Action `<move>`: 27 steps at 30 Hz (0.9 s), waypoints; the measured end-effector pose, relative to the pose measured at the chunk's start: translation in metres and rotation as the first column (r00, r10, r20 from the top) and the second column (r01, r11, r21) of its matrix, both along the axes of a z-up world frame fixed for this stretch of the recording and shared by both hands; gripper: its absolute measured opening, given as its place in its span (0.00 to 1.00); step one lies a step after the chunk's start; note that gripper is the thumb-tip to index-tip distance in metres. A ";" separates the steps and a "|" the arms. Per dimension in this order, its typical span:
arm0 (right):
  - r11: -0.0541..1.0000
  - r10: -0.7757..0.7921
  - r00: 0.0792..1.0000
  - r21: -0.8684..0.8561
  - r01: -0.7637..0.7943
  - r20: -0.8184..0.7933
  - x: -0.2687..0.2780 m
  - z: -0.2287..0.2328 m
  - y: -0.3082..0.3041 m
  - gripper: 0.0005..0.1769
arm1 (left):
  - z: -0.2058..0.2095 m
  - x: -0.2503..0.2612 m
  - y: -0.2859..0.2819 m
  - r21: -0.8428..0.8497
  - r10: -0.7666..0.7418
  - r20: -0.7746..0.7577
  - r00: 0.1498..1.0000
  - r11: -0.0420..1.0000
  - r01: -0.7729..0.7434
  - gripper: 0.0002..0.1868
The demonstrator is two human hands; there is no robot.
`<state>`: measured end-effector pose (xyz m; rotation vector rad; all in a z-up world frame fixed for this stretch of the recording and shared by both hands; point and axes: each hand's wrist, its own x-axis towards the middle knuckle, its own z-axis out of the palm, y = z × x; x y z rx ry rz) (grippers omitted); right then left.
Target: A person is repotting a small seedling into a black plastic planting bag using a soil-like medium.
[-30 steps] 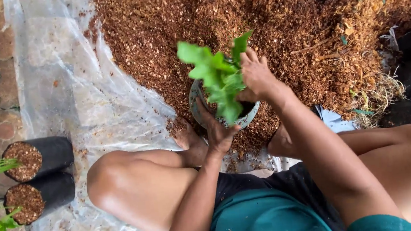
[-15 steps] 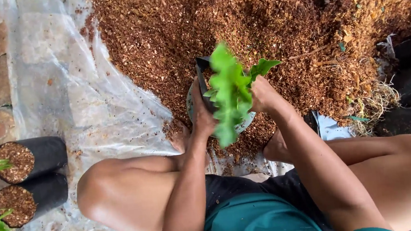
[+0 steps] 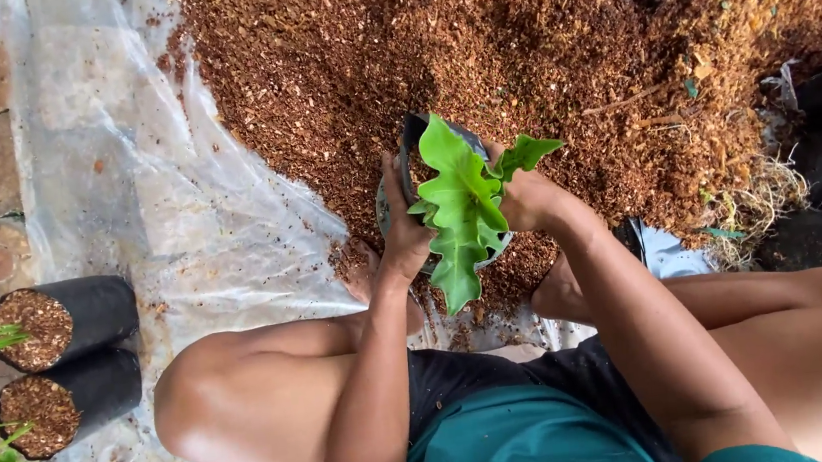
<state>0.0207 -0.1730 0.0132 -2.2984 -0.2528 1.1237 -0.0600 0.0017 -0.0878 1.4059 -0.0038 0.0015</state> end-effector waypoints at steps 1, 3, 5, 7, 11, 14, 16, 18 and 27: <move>0.997 0.050 0.999 0.056 -0.051 0.009 0.000 -0.009 -0.004 0.32 | 0.015 -0.001 -0.004 0.061 0.063 0.026 0.998 0.996 -0.065 0.77; 0.988 0.090 0.995 0.120 -0.094 0.038 0.007 -0.017 -0.008 0.26 | 0.047 0.006 -0.010 0.127 0.115 0.073 0.991 0.984 -0.123 0.80; 0.997 0.073 0.997 0.037 -0.074 0.032 0.002 -0.017 -0.011 0.28 | 0.078 0.000 -0.017 -0.090 0.203 -0.078 0.976 0.974 -0.210 0.70; 0.992 0.025 0.997 0.125 -0.034 0.075 0.002 -0.002 -0.009 0.31 | 0.067 0.002 -0.009 0.225 0.244 -0.049 0.968 0.947 -0.228 0.67; 0.975 -0.049 0.971 0.224 -0.005 0.233 0.008 -0.009 -0.010 0.31 | 0.056 0.011 -0.011 0.369 0.277 0.016 0.961 0.891 -0.263 0.60; 0.998 -0.016 0.961 0.068 -0.003 0.277 0.015 0.003 -0.011 0.23 | 0.050 0.008 -0.018 0.153 0.273 0.000 0.962 0.951 -0.269 0.54; 0.995 -0.052 0.944 0.101 0.020 0.326 0.021 -0.005 -0.013 0.22 | 0.045 0.002 -0.022 0.047 0.265 -0.016 0.964 0.963 -0.264 0.51; 0.990 -0.088 0.925 0.135 0.040 0.369 0.022 -0.017 -0.016 0.22 | 0.041 -0.006 -0.024 -0.058 0.260 -0.036 0.965 0.963 -0.262 0.49; 0.894 -0.212 0.962 0.431 0.119 0.174 0.054 0.061 -0.036 0.16 | 0.035 -0.016 -0.018 0.720 0.240 0.303 0.922 0.577 -0.387 0.33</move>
